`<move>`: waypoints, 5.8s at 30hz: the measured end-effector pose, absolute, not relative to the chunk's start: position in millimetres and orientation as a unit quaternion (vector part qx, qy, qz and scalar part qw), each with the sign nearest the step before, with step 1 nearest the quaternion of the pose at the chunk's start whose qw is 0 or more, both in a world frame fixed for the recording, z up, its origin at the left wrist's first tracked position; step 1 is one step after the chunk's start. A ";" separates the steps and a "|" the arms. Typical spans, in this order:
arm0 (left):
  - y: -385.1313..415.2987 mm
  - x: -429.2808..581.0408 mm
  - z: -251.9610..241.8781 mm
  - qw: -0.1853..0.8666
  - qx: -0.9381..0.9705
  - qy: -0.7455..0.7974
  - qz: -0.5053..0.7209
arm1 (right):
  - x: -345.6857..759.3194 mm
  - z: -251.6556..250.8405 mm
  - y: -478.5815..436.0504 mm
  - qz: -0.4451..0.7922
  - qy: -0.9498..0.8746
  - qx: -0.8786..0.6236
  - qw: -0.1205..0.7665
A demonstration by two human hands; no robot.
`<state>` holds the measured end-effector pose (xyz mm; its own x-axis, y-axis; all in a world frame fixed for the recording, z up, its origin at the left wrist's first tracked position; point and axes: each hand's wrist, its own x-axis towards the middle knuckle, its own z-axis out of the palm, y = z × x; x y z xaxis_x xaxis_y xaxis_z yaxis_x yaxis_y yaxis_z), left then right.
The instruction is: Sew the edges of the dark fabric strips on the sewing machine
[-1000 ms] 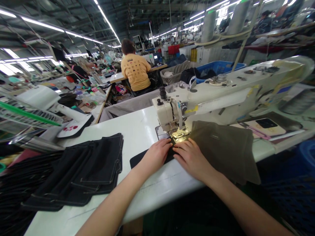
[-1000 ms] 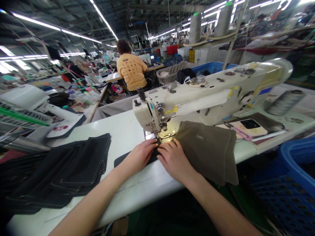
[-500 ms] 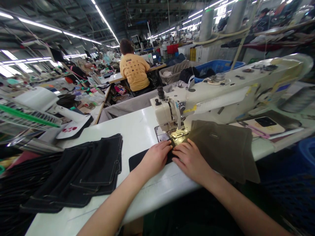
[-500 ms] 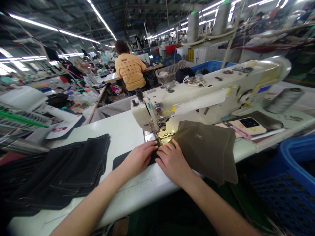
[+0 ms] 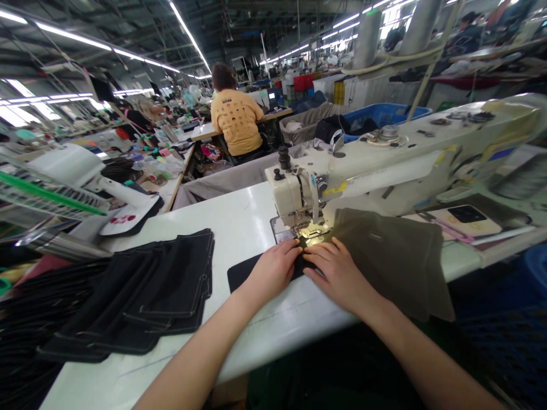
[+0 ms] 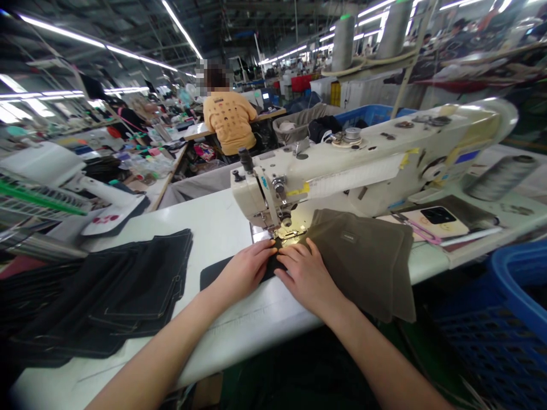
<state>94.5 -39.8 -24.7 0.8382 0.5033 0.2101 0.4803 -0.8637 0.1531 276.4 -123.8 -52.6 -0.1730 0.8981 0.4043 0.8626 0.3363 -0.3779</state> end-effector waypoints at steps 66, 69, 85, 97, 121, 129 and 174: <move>10.3 89.9 -20.3 0.054 0.965 0.226 0.119 | 274.4 -55.5 -113.3 -0.002 -0.758 -0.596 0.265; 7.9 87.5 -11.3 0.033 0.964 0.252 0.081 | 278.5 -59.7 -119.8 -0.006 -0.746 -0.603 0.284; -40.5 50.5 13.1 -0.074 0.838 0.533 -0.092 | 284.5 -53.8 -153.6 0.014 -0.764 -0.545 0.346; -63.5 100.4 -21.5 -0.016 0.971 0.229 0.063 | 283.7 -53.5 -150.8 0.035 -0.788 -0.532 0.310; -42.3 99.9 -28.4 0.018 0.949 0.286 0.130 | 282.0 -57.1 -121.8 0.032 -0.779 -0.549 0.302; -40.8 97.9 -32.5 0.023 0.950 0.282 0.134 | 281.4 -56.9 -121.9 0.032 -0.777 -0.549 0.306; 8.5 87.7 -21.9 -0.007 0.964 0.244 0.106 | 284.7 -51.2 -106.2 0.025 -0.778 -0.575 0.252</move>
<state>87.7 8.5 -21.9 0.8587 0.4686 0.2076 0.4715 -0.8810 0.0382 284.7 -106.2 -51.2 -0.2108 0.9075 0.3634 0.8827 0.3365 -0.3282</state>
